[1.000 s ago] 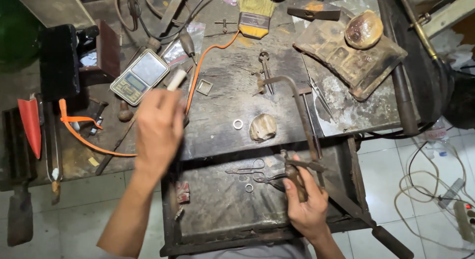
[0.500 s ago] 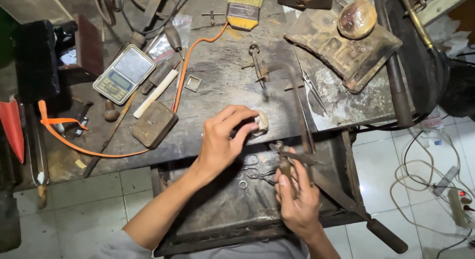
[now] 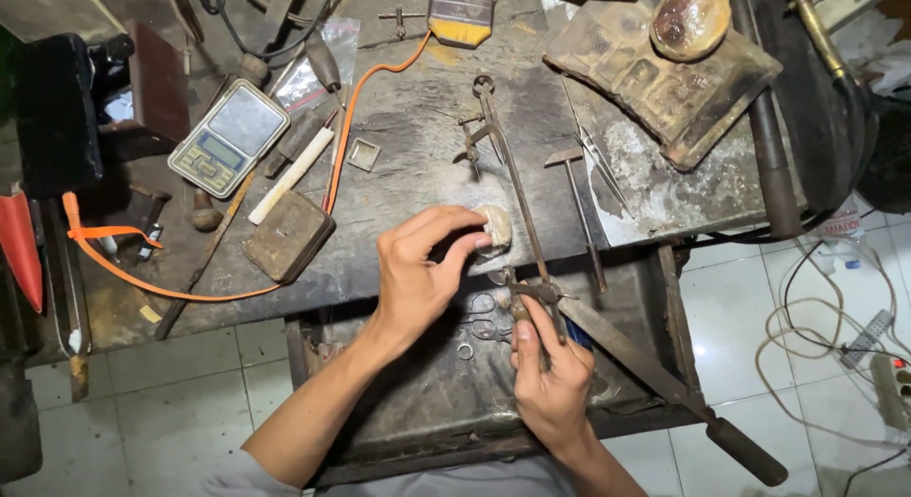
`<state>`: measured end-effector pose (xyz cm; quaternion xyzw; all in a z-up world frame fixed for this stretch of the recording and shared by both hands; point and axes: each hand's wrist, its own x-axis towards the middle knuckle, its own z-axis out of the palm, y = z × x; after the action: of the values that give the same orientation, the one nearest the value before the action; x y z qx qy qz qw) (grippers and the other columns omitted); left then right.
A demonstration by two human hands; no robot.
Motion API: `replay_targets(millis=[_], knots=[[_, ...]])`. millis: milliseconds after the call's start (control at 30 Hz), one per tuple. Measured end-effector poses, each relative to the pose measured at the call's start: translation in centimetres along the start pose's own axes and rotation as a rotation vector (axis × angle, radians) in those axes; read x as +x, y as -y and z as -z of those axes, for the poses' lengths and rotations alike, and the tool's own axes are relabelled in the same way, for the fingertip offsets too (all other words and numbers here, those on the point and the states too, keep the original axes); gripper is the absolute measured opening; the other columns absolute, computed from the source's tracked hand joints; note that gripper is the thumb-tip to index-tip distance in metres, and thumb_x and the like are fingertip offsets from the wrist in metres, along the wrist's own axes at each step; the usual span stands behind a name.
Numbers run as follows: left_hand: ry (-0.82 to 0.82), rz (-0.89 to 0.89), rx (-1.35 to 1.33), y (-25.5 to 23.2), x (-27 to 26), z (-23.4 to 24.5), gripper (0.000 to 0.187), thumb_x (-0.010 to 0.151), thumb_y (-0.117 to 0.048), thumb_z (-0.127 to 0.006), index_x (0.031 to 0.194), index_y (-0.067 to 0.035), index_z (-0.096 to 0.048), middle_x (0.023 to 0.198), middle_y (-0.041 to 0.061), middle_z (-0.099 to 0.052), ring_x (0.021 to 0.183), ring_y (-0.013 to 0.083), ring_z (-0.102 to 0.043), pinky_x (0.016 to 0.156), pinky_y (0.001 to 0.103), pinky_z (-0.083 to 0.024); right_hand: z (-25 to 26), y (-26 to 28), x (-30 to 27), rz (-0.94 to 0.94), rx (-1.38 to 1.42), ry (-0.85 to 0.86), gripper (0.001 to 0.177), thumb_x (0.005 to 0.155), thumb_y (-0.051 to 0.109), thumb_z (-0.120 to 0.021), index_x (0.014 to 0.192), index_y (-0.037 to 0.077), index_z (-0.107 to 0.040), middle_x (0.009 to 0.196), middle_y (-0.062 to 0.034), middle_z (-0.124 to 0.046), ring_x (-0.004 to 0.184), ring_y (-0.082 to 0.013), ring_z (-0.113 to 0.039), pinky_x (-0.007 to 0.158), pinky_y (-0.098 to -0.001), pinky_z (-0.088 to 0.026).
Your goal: Using a jeweler's saw to cut through a metal ring shank on a wooden bench pin.
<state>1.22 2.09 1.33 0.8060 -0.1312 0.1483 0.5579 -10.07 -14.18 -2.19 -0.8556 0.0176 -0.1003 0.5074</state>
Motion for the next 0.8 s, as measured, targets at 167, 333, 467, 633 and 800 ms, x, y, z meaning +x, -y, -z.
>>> replay_targets(millis=[167, 333, 467, 633, 800], knots=[[-0.02, 0.04, 0.03, 0.7, -0.5, -0.3, 0.009, 0.089, -0.006, -0.08, 0.096, -0.002, -0.076, 0.095, 0.011, -0.079, 0.087, 0.0211, -0.076, 0.082, 0.03, -0.058, -0.2, -0.2, 0.4, 0.022, -0.007, 0.001, 0.032, 0.101, 0.013, -0.057, 0.127, -0.003, -0.067, 0.063, -0.0026, -0.065, 0.047, -0.0094, -0.064, 0.053, -0.0224, -0.056], [0.017, 0.111, -0.017, 1.1, -0.4, -0.2, 0.005, 0.088, -0.003, -0.078, 0.093, -0.002, -0.078, 0.096, 0.012, -0.079, 0.088, 0.021, -0.077, 0.085, 0.029, -0.06, -0.3, -0.4, 0.7, 0.065, -0.002, 0.019, 0.032, 0.101, 0.009, -0.058, 0.129, -0.004, -0.065, 0.064, -0.0011, -0.065, 0.049, -0.0079, -0.062, 0.05, -0.0219, -0.054], [0.003, 0.07, 0.011, 1.1, -0.7, -0.5, 0.007, 0.088, -0.001, -0.078, 0.094, 0.002, -0.076, 0.094, 0.014, -0.076, 0.084, 0.0225, -0.075, 0.078, 0.03, -0.062, -0.4, -0.2, 0.8, 0.033, 0.0, 0.025, 0.031, 0.101, 0.01, -0.058, 0.127, -0.003, -0.066, 0.063, -0.0014, -0.065, 0.048, -0.0082, -0.064, 0.051, -0.0214, -0.054], [-0.028, 0.023, 0.03, 1.0, -0.8, -0.8, 0.007, 0.088, 0.002, -0.078, 0.093, 0.004, -0.075, 0.092, 0.014, -0.074, 0.084, 0.0231, -0.074, 0.077, 0.031, -0.061, 0.4, -0.2, -0.5, -0.054, 0.063, 0.038, 0.033, 0.101, 0.011, -0.058, 0.131, -0.002, -0.065, 0.069, -0.0026, -0.066, 0.049, -0.0079, -0.06, 0.053, -0.0197, -0.057], [-0.019, -0.012, -0.023, 0.7, -0.6, -0.8, 0.009, 0.086, 0.012, -0.077, 0.093, 0.007, -0.072, 0.091, 0.016, -0.07, 0.086, 0.0246, -0.073, 0.079, 0.03, -0.061, 2.2, -0.7, -2.5, -0.08, -0.098, 0.054, 0.032, 0.098, 0.014, -0.061, 0.127, 0.002, -0.068, 0.063, -0.0006, -0.072, 0.046, -0.0074, -0.069, 0.05, -0.0199, -0.057]])
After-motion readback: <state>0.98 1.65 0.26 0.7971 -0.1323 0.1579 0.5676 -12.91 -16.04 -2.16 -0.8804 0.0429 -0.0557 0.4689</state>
